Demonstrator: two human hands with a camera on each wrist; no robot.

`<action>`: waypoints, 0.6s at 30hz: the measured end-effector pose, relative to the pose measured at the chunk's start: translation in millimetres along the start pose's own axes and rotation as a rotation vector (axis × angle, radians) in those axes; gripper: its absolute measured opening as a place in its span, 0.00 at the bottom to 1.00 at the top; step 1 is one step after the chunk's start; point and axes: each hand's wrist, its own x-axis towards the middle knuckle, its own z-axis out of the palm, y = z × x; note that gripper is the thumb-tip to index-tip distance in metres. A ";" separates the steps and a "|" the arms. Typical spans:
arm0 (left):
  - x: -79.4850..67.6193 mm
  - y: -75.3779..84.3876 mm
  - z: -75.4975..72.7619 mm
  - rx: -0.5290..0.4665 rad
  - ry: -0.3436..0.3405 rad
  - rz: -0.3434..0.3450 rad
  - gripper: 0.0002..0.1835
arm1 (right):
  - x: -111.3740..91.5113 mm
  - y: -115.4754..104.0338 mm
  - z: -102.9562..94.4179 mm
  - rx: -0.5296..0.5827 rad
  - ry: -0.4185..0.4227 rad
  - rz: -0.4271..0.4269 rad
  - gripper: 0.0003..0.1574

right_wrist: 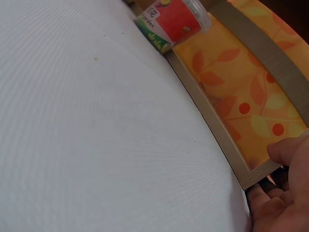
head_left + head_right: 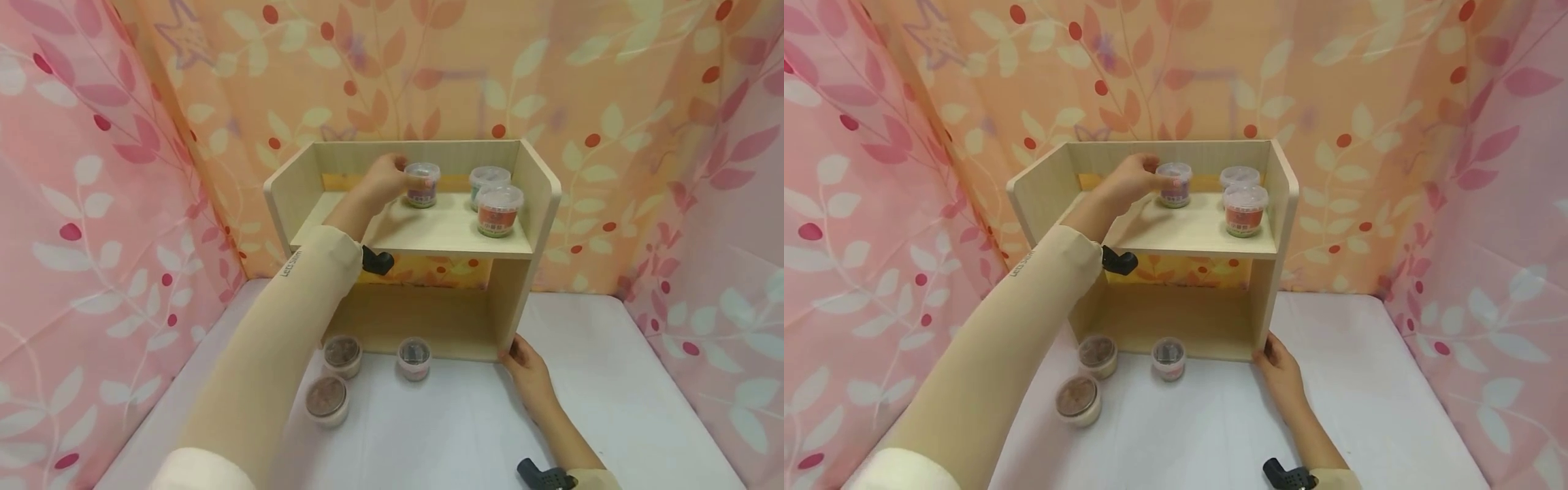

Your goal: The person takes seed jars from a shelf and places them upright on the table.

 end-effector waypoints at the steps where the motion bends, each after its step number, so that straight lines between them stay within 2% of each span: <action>1: 1.5 -0.5 1.1 -0.009 0.003 0.002 0.50 | 0.5 0.2 -0.2 0.005 0.000 0.000 0.37; 6: 3.6 -1.5 4.8 -0.079 0.025 0.010 0.42 | 2.3 1.8 1.3 0.042 -0.008 0.007 0.38; 11: 2.2 -3.4 4.0 -0.105 0.051 0.016 0.40 | 3.1 1.0 2.6 0.032 -0.016 0.006 0.38; 18: 2.5 -3.0 3.7 -0.106 0.017 0.006 0.41 | 0.7 -1.1 -0.7 0.016 -0.007 0.020 0.38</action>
